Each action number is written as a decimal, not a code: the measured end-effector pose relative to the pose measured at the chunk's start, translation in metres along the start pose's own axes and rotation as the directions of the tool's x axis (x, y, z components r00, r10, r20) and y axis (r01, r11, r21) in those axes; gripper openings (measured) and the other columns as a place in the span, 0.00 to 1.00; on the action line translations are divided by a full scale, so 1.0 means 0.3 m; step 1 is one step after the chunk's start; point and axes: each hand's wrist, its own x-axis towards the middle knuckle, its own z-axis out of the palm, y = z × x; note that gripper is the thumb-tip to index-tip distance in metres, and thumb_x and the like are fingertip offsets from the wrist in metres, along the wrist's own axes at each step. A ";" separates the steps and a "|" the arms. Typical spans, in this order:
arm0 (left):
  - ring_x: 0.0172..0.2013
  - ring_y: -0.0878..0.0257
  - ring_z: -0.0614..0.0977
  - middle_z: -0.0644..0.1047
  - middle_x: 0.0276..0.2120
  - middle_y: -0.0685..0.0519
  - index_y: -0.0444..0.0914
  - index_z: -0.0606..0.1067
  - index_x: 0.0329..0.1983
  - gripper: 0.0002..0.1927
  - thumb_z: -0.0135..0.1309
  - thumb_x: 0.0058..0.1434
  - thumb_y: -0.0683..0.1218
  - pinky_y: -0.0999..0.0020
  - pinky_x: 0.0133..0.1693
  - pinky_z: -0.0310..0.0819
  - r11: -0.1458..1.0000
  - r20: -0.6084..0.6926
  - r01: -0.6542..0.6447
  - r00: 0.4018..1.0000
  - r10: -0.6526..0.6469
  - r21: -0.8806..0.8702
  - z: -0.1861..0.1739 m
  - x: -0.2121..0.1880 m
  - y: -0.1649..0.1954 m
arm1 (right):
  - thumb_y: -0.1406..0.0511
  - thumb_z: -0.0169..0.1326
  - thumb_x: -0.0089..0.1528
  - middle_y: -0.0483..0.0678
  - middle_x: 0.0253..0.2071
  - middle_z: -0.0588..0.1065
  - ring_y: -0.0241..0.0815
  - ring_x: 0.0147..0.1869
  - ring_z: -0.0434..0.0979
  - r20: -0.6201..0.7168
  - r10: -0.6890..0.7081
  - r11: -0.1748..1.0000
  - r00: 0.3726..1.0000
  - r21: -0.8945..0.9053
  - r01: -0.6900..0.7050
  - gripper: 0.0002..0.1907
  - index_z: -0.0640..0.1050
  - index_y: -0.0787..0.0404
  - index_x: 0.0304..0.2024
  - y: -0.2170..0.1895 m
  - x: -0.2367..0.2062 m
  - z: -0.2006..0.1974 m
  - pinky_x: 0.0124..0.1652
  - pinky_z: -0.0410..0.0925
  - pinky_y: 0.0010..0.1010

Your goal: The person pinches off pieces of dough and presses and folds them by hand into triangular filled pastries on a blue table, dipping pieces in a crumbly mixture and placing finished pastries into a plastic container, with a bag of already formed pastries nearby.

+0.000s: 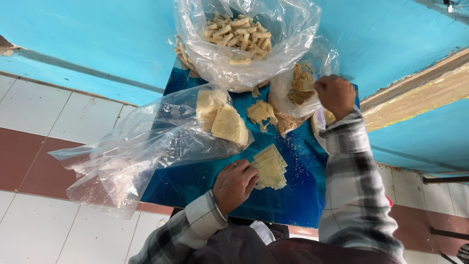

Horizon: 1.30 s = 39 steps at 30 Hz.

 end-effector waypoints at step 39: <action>0.47 0.56 0.75 0.72 0.43 0.56 0.44 0.83 0.37 0.09 0.68 0.55 0.49 0.56 0.46 0.70 0.968 0.120 -0.204 0.975 0.187 0.144 0.059 0.095 0.002 | 0.62 0.61 0.61 0.42 0.31 0.75 0.41 0.36 0.73 -0.037 -0.137 0.980 0.990 0.138 0.141 0.05 0.84 0.55 0.36 -0.323 -0.705 -0.077 0.36 0.64 0.36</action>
